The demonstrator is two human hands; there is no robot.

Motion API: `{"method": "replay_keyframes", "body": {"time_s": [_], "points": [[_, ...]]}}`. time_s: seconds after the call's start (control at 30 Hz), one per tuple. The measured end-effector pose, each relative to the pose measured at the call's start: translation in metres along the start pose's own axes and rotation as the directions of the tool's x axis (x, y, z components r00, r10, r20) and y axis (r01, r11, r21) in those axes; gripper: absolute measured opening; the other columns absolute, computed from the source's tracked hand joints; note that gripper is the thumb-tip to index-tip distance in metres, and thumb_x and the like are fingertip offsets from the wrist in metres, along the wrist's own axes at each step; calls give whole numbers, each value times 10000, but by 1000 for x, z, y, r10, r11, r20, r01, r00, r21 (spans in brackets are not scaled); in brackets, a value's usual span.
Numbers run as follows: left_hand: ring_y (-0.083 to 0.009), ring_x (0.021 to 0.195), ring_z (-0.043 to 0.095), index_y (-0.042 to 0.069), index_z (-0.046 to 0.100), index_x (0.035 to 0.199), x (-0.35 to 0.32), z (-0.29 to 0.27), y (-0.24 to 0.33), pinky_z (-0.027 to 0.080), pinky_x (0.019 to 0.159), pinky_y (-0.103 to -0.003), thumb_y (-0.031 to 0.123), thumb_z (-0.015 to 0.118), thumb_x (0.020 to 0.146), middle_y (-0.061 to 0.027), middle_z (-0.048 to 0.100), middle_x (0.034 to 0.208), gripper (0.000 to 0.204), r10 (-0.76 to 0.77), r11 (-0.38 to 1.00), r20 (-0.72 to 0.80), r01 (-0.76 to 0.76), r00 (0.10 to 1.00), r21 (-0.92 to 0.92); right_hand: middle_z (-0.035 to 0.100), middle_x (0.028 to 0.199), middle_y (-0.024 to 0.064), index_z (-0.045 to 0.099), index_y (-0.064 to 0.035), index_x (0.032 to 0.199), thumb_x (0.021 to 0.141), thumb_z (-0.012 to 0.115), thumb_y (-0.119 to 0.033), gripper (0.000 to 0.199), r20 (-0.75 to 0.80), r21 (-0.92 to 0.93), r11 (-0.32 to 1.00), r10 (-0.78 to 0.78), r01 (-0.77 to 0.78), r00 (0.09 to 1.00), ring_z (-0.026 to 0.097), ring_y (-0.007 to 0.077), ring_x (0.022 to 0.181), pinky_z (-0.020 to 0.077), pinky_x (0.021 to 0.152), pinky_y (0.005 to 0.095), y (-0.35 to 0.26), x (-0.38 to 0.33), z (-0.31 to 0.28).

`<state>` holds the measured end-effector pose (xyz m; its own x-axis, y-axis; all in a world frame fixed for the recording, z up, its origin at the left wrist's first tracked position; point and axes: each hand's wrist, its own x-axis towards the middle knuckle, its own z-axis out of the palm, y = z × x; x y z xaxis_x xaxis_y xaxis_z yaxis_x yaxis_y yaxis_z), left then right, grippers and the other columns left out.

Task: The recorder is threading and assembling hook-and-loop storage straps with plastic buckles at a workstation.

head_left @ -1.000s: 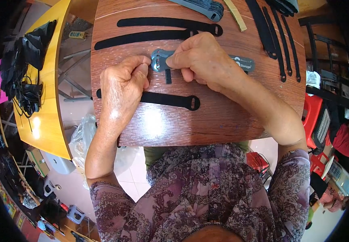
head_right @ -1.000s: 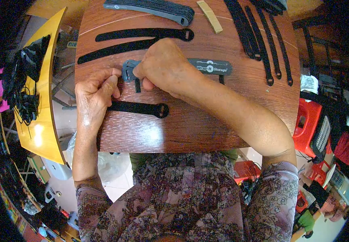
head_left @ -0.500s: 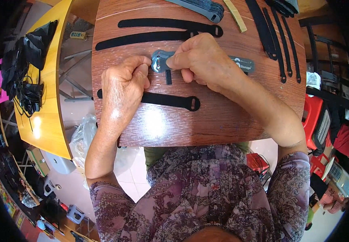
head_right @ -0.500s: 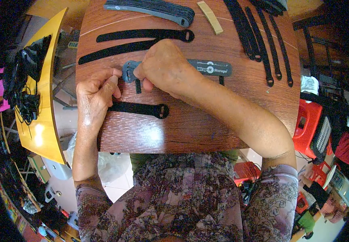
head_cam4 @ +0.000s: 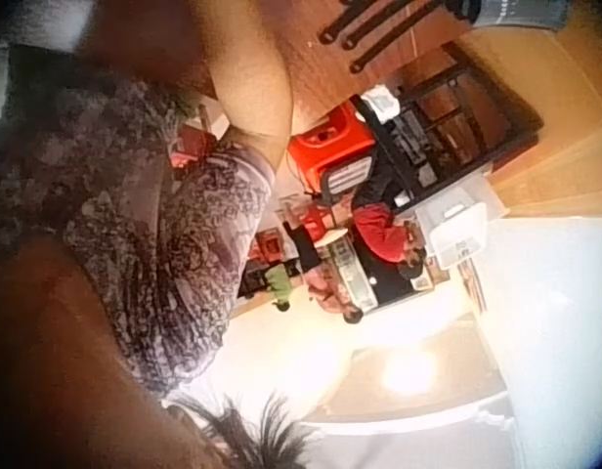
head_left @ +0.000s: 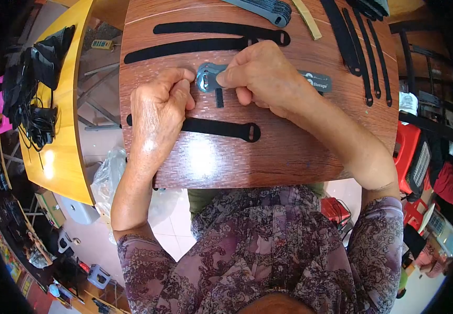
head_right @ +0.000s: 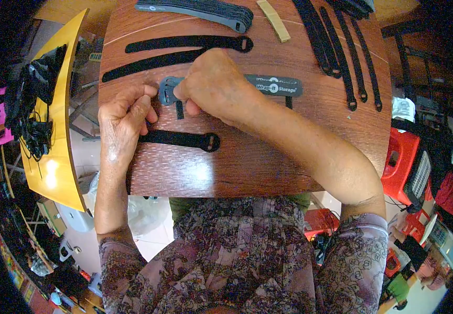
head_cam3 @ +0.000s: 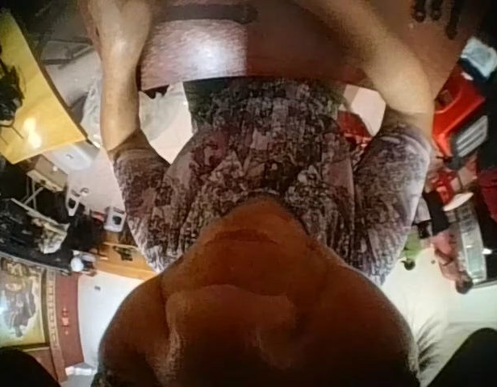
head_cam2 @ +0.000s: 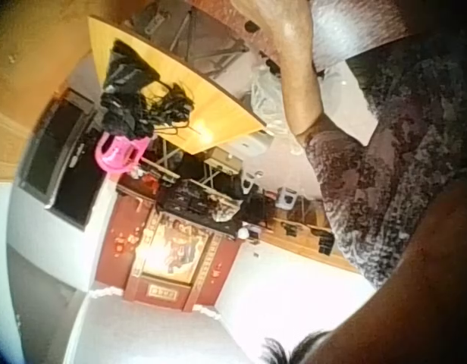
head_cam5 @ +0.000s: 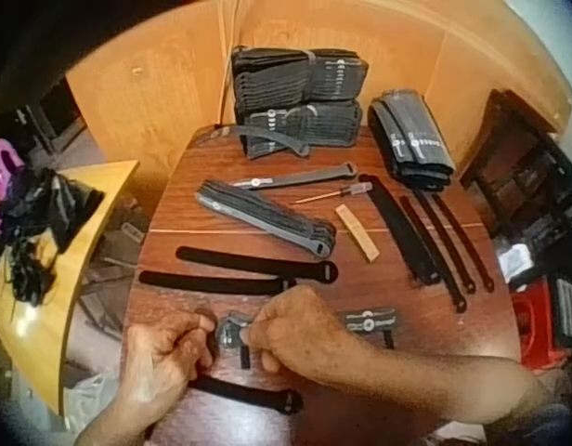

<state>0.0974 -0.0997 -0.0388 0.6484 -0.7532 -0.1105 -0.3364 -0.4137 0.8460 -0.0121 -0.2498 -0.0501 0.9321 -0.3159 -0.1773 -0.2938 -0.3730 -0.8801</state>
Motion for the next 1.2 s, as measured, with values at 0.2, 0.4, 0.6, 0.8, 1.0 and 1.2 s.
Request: {"method": "replay_keyframes", "body": {"time_s": [0.2,0.4,0.6,0.8,1.0,1.2], "points": [[-102,482,545,-16,638,889,1,1,0,413,448,-250,62,523,834,-72,580,546,149,-5,1000,1,5,1000,4,491,431,49,608,12,607,707,647,-87,146,-15,255,930,279,-267,960,370,75,324,219,306,219,-13,2,0],[-116,482,557,-23,633,884,5,0,6,426,445,-259,61,525,828,-82,583,559,148,-39,999,31,39,999,19,499,438,53,614,13,622,702,650,-92,137,-10,296,935,208,-196,978,381,78,331,229,307,221,-7,3,0],[-123,476,560,-29,626,868,9,-1,3,437,440,-262,63,523,825,-83,584,565,144,-26,998,60,23,998,57,511,447,62,615,18,632,695,653,-95,135,-7,293,920,274,-260,962,388,82,333,240,305,226,-6,2,1],[-122,466,553,-28,625,859,10,-1,6,431,435,-260,68,522,828,-83,582,564,144,-47,998,71,43,996,47,516,452,67,615,25,645,689,655,-94,133,-4,278,937,222,-212,975,393,85,333,239,304,230,-4,2,0],[-119,461,544,-32,624,830,11,-1,11,417,431,-256,73,529,830,-89,573,552,142,-47,998,77,44,996,48,518,453,68,613,25,643,686,657,-92,132,-14,272,927,272,-258,962,400,88,339,241,311,231,-9,2,-1],[-140,465,554,-34,619,779,15,-1,9,406,434,-278,81,582,798,-101,574,542,122,-35,995,119,23,992,101,516,451,70,610,19,636,685,662,-98,138,-4,284,945,169,-161,986,405,89,343,244,316,233,1,2,0]]}}
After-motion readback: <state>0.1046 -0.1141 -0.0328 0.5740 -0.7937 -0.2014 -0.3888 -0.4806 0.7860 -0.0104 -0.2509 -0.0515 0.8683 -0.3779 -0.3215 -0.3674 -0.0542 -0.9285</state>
